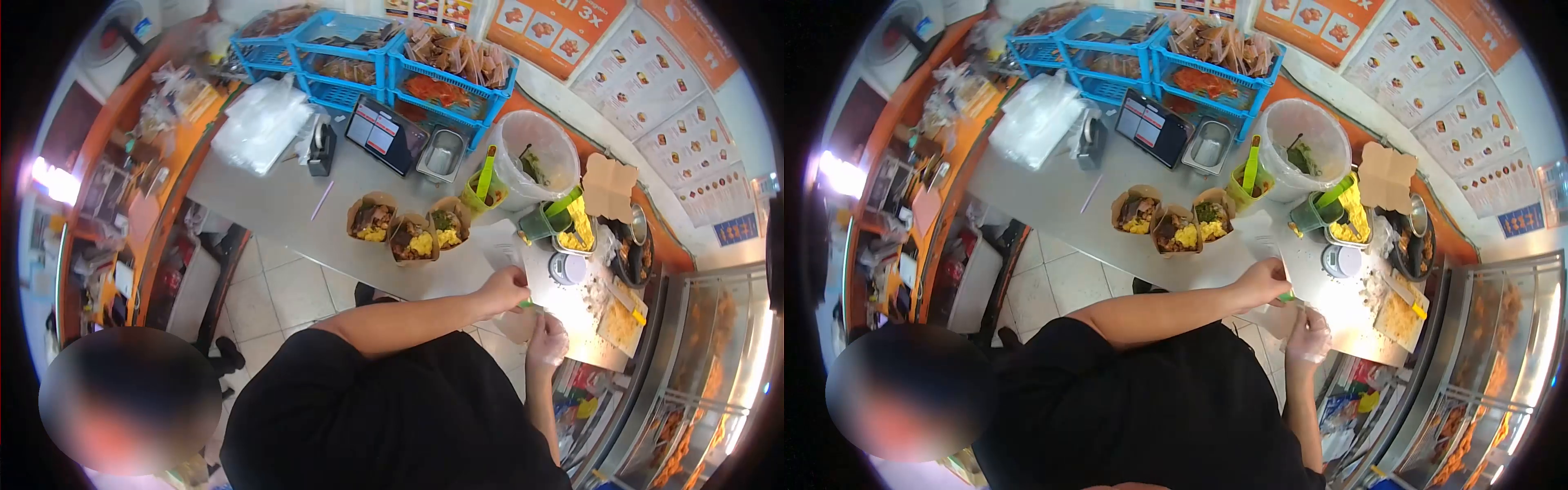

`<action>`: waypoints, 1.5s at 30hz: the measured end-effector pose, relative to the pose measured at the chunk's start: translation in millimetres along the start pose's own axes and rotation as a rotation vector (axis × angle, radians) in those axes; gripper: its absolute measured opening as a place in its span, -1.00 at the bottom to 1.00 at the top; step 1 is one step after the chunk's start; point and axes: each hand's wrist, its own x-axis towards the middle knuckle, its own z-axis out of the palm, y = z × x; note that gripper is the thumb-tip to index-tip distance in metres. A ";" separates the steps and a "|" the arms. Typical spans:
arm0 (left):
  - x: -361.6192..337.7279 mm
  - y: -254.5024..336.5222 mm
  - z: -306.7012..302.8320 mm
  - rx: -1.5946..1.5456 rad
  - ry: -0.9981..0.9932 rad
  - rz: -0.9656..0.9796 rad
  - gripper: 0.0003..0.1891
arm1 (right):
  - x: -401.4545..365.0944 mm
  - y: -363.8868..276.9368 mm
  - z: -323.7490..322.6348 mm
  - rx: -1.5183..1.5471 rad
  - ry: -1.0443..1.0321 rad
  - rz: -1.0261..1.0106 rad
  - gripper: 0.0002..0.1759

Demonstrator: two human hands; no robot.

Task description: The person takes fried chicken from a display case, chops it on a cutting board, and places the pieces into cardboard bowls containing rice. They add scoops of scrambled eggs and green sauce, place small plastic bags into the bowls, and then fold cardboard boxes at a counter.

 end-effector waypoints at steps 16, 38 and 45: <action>-142.9 -26.5 3.2 0.400 0.617 0.350 -0.85 | -39.9 -63.6 51.9 1.635 -0.140 0.791 -0.91; -389.5 -110.4 -146.9 -0.259 0.166 0.577 -0.74 | -218.6 -270.8 31.8 0.895 -0.163 -0.099 -0.88; -404.6 -103.9 -108.2 -0.170 0.291 0.353 -0.66 | -244.2 -263.3 57.2 1.505 -0.196 0.486 -0.75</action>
